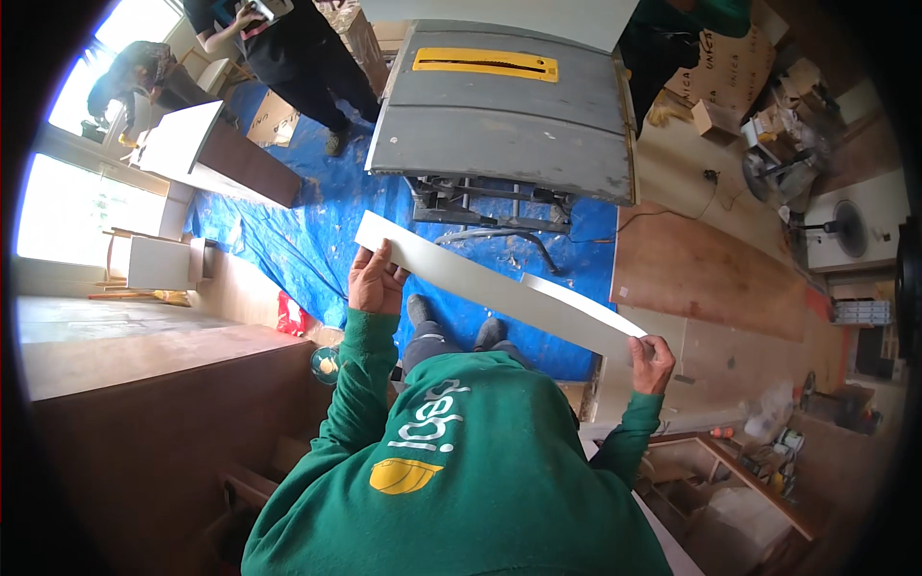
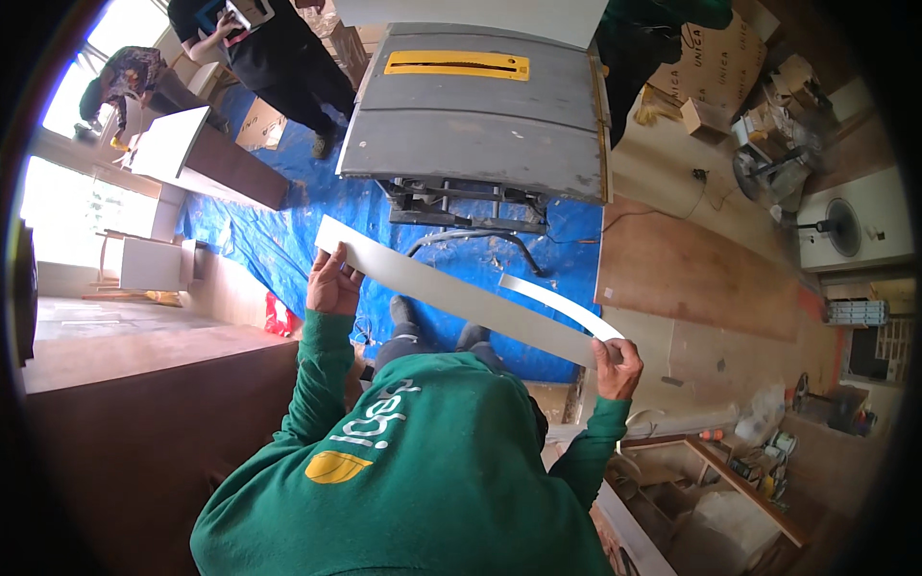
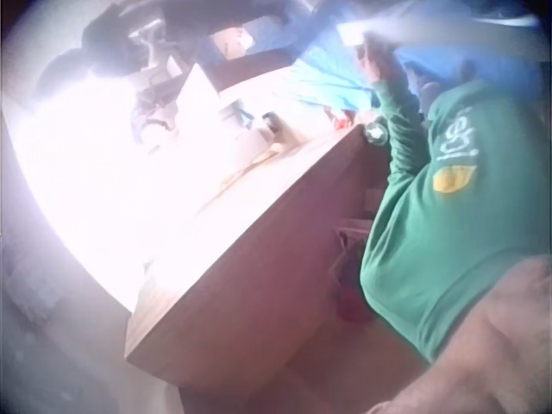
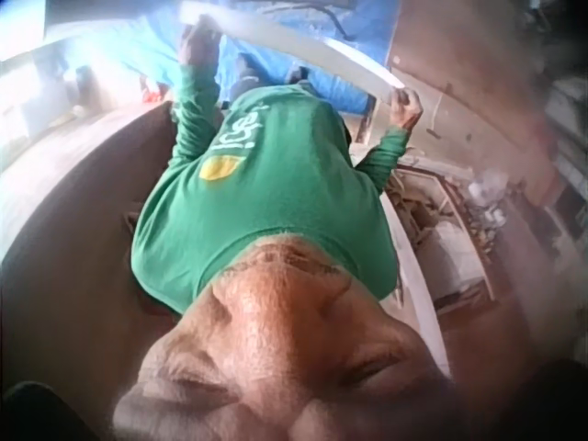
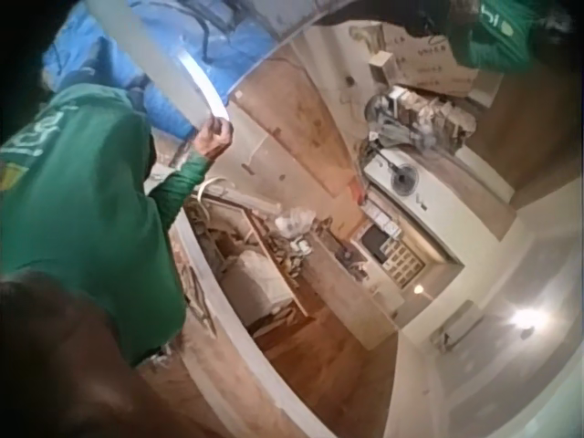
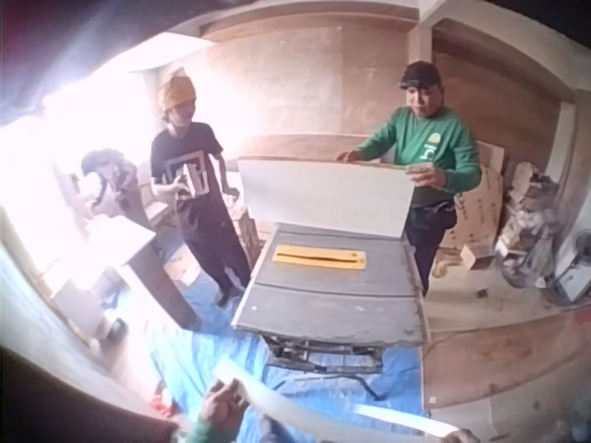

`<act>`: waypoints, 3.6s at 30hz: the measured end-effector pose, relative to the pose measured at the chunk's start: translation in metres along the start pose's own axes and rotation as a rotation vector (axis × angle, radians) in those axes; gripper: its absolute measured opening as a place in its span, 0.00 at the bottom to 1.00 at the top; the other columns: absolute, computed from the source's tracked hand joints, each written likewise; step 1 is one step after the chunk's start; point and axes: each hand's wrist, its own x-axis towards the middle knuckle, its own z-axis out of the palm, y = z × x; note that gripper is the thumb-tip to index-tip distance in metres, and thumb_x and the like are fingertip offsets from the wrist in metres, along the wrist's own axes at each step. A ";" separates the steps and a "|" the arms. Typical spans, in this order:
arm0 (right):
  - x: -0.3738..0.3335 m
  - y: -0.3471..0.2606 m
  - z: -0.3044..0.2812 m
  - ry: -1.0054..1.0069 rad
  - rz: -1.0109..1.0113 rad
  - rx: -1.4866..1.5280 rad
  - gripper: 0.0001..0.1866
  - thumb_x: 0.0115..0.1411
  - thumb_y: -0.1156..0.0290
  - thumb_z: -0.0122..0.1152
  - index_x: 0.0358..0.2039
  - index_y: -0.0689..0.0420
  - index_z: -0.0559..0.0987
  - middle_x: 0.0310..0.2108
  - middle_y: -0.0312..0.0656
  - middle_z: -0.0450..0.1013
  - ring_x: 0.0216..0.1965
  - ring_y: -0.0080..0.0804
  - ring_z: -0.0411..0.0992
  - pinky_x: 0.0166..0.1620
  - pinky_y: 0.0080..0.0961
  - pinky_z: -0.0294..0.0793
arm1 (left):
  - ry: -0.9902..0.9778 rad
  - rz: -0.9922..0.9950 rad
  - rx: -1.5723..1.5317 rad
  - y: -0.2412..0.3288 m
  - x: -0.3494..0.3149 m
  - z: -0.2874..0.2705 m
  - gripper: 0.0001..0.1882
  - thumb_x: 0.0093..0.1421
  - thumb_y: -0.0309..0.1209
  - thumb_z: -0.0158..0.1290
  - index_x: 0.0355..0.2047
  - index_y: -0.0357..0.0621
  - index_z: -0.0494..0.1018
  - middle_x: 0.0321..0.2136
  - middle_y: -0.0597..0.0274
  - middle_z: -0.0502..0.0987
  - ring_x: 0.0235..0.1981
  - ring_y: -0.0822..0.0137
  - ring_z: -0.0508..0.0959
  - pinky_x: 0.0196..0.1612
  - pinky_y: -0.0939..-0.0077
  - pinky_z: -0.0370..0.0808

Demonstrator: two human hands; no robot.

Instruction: The person holds a small block of wood and rubs a piece of sandpaper against its edges and corners to smooth them.

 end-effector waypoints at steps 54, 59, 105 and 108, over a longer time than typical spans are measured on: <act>-0.038 -0.048 0.069 -0.664 -0.066 -0.038 0.32 0.40 0.51 0.74 0.40 0.62 0.77 0.39 0.53 0.75 0.42 0.48 0.74 0.46 0.37 0.72 | 0.153 -0.095 -0.147 -0.043 -0.002 -0.026 0.13 0.61 0.22 0.50 0.46 0.41 0.71 0.37 0.61 0.77 0.37 0.64 0.80 0.39 0.64 0.80; -0.037 -0.045 0.077 -0.684 -0.138 -0.036 0.31 0.41 0.53 0.73 0.41 0.62 0.77 0.38 0.53 0.75 0.42 0.49 0.74 0.46 0.37 0.72 | 0.173 -0.071 -0.125 -0.036 -0.008 -0.026 0.13 0.61 0.23 0.50 0.46 0.40 0.70 0.35 0.61 0.78 0.34 0.66 0.81 0.34 0.67 0.81; -0.037 -0.028 0.074 -0.635 -0.064 -0.098 0.31 0.42 0.53 0.73 0.42 0.61 0.77 0.41 0.53 0.73 0.44 0.49 0.73 0.48 0.36 0.72 | 0.146 -0.155 -0.110 -0.063 -0.005 -0.035 0.12 0.61 0.24 0.51 0.46 0.44 0.71 0.37 0.60 0.76 0.36 0.63 0.78 0.36 0.67 0.79; -0.036 -0.024 0.075 -0.636 -0.072 -0.091 0.31 0.42 0.53 0.73 0.42 0.61 0.77 0.42 0.53 0.73 0.45 0.48 0.72 0.48 0.36 0.72 | 0.134 -0.156 -0.120 -0.064 -0.002 -0.038 0.12 0.61 0.24 0.51 0.46 0.43 0.71 0.37 0.60 0.76 0.36 0.63 0.78 0.36 0.66 0.80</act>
